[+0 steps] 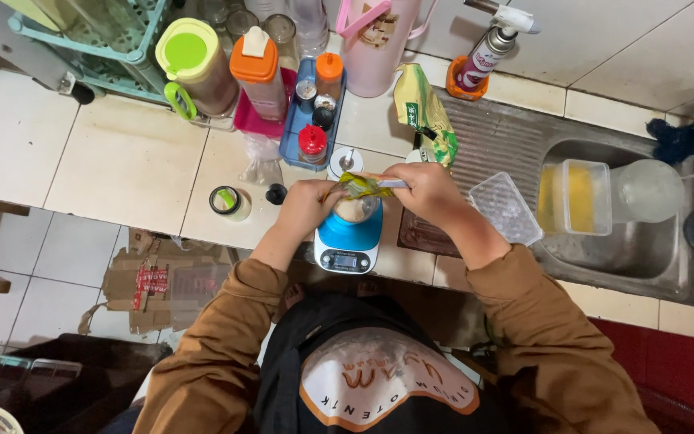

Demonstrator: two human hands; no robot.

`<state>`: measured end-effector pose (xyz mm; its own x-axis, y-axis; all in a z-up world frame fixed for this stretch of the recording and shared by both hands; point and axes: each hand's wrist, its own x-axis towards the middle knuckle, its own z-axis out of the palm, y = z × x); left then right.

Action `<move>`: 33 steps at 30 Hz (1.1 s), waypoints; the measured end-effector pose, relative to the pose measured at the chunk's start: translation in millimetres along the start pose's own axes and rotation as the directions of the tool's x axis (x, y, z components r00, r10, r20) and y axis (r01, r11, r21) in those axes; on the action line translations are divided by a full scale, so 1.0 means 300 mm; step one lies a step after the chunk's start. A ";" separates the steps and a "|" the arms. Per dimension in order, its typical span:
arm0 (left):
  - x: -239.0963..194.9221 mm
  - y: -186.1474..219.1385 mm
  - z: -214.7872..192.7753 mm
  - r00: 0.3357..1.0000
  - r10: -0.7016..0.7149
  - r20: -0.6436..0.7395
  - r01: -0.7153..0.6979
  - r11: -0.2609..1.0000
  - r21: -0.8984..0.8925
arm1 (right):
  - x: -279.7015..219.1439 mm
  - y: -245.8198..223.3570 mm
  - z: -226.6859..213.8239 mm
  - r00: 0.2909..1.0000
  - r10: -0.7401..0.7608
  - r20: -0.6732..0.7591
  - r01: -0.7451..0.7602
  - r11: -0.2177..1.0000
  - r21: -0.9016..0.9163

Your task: The person retrieves a packet of powder from a storage container and places it on the counter. They then use a scoop to transfer white powder from a jar into a blender jar placed on a digital scale. The person adds more powder from a yellow packet into the blender jar while monitoring the scale.

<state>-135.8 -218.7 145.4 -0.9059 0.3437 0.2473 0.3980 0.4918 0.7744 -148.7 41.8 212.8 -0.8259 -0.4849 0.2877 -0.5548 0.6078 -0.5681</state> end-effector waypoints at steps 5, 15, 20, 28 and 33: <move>-0.004 0.002 -0.009 1.000 0.012 -0.025 -0.012 1.000 -0.011 | 0.015 -0.034 -0.023 1.000 -0.009 -0.009 0.010 0.995 0.099; -0.024 0.080 -0.061 1.000 -0.012 -0.027 0.013 1.000 0.013 | 0.050 -0.114 -0.071 1.000 -0.011 0.007 0.010 0.989 0.147; -0.029 0.088 -0.065 1.000 -0.016 -0.013 0.016 1.000 0.001 | 0.049 -0.106 -0.078 0.998 -0.057 0.007 0.056 0.988 0.141; -0.024 0.084 -0.052 1.000 0.007 -0.009 -0.007 1.000 0.013 | 0.062 -0.144 -0.094 0.997 -0.076 0.001 0.075 0.990 0.119; -0.024 0.074 -0.043 1.000 0.014 -0.004 -0.014 1.000 0.023 | 0.064 -0.155 -0.092 0.998 -0.065 -0.009 0.066 0.990 0.121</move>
<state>-122.4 -220.6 168.2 -0.9009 0.3473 0.2603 0.4136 0.5054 0.7573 -141.6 21.6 266.0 -0.7887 -0.5180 0.3312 -0.5918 0.4936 -0.6373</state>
